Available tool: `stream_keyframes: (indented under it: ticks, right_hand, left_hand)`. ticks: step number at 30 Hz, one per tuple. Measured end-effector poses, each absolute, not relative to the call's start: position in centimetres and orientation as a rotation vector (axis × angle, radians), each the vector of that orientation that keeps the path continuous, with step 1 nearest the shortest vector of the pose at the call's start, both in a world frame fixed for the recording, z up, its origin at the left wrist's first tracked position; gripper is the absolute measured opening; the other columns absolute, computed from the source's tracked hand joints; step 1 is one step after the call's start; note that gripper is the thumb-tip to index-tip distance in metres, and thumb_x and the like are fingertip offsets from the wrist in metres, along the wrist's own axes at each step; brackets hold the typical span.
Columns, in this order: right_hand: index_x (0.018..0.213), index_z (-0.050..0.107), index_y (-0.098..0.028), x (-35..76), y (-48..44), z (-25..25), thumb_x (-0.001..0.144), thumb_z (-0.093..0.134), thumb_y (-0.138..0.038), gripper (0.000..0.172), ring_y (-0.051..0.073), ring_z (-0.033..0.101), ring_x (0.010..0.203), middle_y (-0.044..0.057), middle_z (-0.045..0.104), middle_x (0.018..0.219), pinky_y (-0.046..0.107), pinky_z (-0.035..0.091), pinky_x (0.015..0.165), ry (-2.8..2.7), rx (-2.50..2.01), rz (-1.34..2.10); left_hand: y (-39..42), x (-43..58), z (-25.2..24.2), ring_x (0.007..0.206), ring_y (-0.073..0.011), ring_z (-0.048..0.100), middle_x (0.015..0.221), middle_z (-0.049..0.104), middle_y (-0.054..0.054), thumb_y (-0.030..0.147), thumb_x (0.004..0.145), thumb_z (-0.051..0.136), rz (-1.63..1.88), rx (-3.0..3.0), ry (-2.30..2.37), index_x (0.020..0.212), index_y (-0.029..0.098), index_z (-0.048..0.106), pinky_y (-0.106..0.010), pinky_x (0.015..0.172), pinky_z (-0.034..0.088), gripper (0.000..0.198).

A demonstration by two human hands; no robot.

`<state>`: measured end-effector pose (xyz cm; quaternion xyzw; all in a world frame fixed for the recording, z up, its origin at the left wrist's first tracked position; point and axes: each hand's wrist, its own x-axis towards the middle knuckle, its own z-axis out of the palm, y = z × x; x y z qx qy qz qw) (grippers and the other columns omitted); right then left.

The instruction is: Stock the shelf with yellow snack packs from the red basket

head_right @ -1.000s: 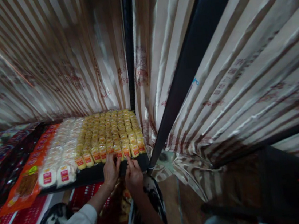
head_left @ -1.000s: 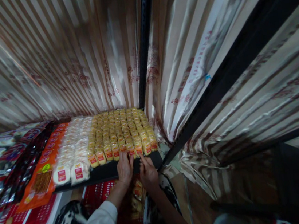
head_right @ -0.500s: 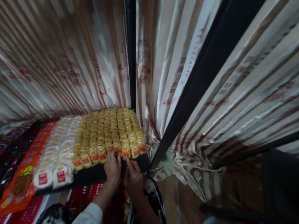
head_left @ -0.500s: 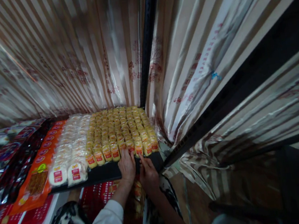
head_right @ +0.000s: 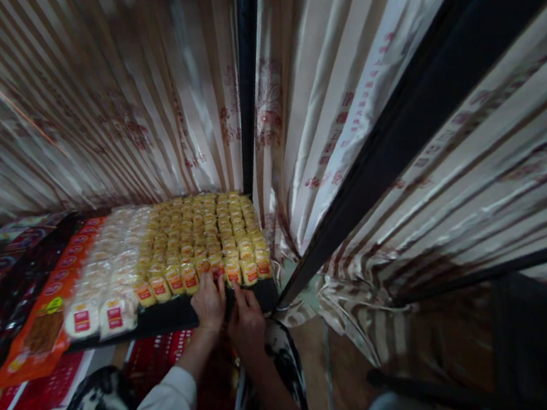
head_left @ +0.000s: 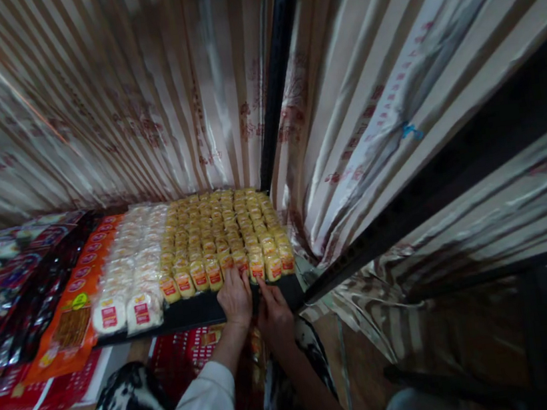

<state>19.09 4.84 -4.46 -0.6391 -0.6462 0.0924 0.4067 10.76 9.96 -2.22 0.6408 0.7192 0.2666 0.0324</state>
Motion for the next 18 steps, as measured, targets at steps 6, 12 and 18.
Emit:
stream_keyframes:
  ticks: [6, 12, 18]
  right_hand:
    - [0.127, 0.049, -0.021, 19.3, 4.7, -4.8, 0.086, 0.034, -0.014, 0.044, 0.017, 0.058, 0.092, 0.009, 0.059, 0.099, 0.03, 0.049, 0.081, -1.611, -1.542, 0.239]
    - [0.12, 0.054, -0.019, 19.4, 4.7, -4.7, 0.088, 0.032, -0.018, 0.039, 0.016, 0.057, 0.098, 0.009, 0.06, 0.105, 0.031, 0.048, 0.087, -1.607, -1.464, 0.294]
    - [0.11, 0.058, -0.017, 19.5, 3.3, -3.5, 0.088, 0.032, -0.018, 0.034, 0.015, 0.06, 0.089, 0.01, 0.06, 0.103, 0.03, 0.05, 0.08, -1.601, -1.373, 0.42]
  left_hand:
    - [9.5, 10.4, -2.6, 0.079, -0.0147, 0.06, 0.091, 0.064, -0.004, 0.028, 0.091, 0.039, 0.916, 2.003, 2.176, 0.103, 0.019, 0.057, -0.022, 0.066, 0.042, 0.024]
    - [9.4, 10.1, -2.8, 0.08, -0.0144, 0.06, 0.091, 0.063, -0.004, 0.028, 0.091, 0.038, 0.912, 2.023, 2.121, 0.096, 0.02, 0.059, -0.022, 0.068, 0.043, 0.024]
    - [7.6, 9.1, -2.2, 0.085, -0.0132, 0.059, 0.091, 0.062, -0.005, 0.024, 0.09, 0.038, 1.025, 1.959, 1.926, 0.095, 0.018, 0.059, -0.022, 0.075, 0.045, 0.022]
